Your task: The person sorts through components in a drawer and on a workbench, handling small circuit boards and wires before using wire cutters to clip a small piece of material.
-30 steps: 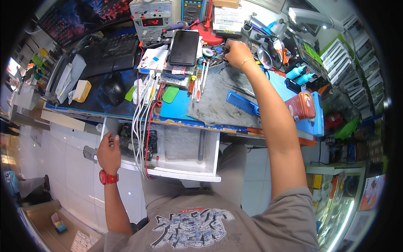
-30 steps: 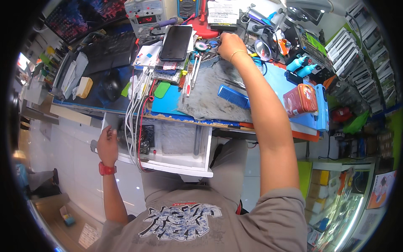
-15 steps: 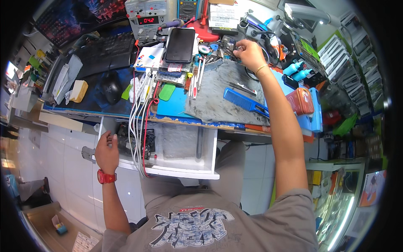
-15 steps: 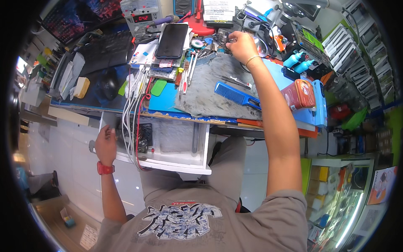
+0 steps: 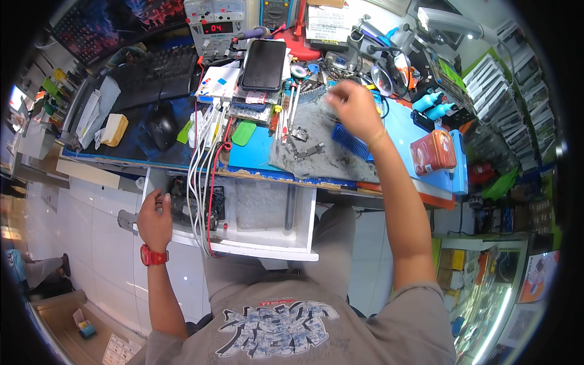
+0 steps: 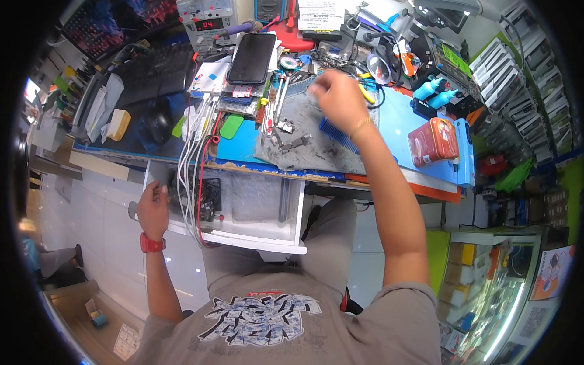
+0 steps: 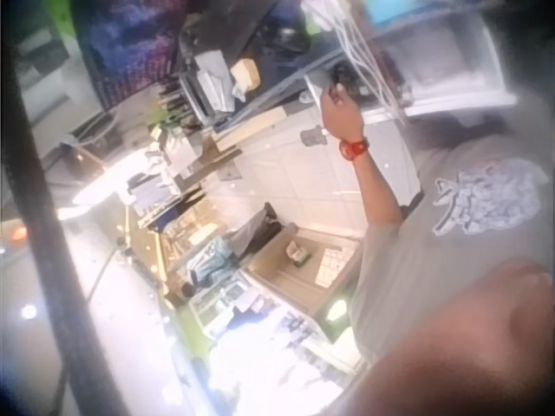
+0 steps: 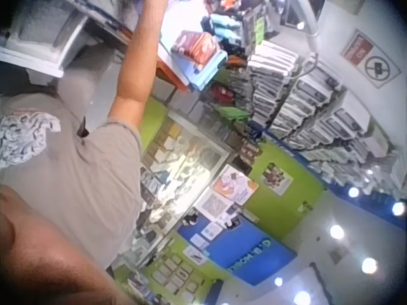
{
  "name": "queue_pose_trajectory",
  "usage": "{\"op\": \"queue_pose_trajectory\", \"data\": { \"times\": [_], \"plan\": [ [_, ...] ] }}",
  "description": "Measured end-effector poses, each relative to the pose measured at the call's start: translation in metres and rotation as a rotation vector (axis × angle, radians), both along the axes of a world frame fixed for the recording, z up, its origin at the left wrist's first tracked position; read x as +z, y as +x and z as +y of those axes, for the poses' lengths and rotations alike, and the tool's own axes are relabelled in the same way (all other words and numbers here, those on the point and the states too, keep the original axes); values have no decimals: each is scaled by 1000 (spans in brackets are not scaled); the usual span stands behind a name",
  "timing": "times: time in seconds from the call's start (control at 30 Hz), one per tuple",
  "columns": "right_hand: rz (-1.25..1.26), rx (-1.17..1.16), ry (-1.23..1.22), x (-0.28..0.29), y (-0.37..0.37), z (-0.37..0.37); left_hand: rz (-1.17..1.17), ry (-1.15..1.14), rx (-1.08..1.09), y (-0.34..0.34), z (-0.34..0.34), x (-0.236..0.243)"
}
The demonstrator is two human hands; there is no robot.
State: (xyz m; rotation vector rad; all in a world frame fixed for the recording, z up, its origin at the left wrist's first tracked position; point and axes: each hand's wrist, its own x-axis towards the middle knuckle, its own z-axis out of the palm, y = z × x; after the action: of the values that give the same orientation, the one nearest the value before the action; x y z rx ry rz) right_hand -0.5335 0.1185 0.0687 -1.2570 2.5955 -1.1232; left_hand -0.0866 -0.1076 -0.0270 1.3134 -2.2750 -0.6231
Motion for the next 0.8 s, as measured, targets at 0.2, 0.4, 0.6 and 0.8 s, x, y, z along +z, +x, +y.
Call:
{"op": "queue_pose_trajectory", "data": {
  "times": [0.2,0.4,0.6,0.8],
  "plan": [
    [101,-190,200,-3,-65,-60,23,-7,5,0,1,2],
    [-222,-213,282,-13,-83,-75,17,-25,-16,4,-1,-3],
    [-610,-120,36,-23,-100,-57,2,-25,-30,3,-1,-1],
    [-854,-57,-124,-10,-99,-41,14,-21,5,1,1,2]
  ]
}}
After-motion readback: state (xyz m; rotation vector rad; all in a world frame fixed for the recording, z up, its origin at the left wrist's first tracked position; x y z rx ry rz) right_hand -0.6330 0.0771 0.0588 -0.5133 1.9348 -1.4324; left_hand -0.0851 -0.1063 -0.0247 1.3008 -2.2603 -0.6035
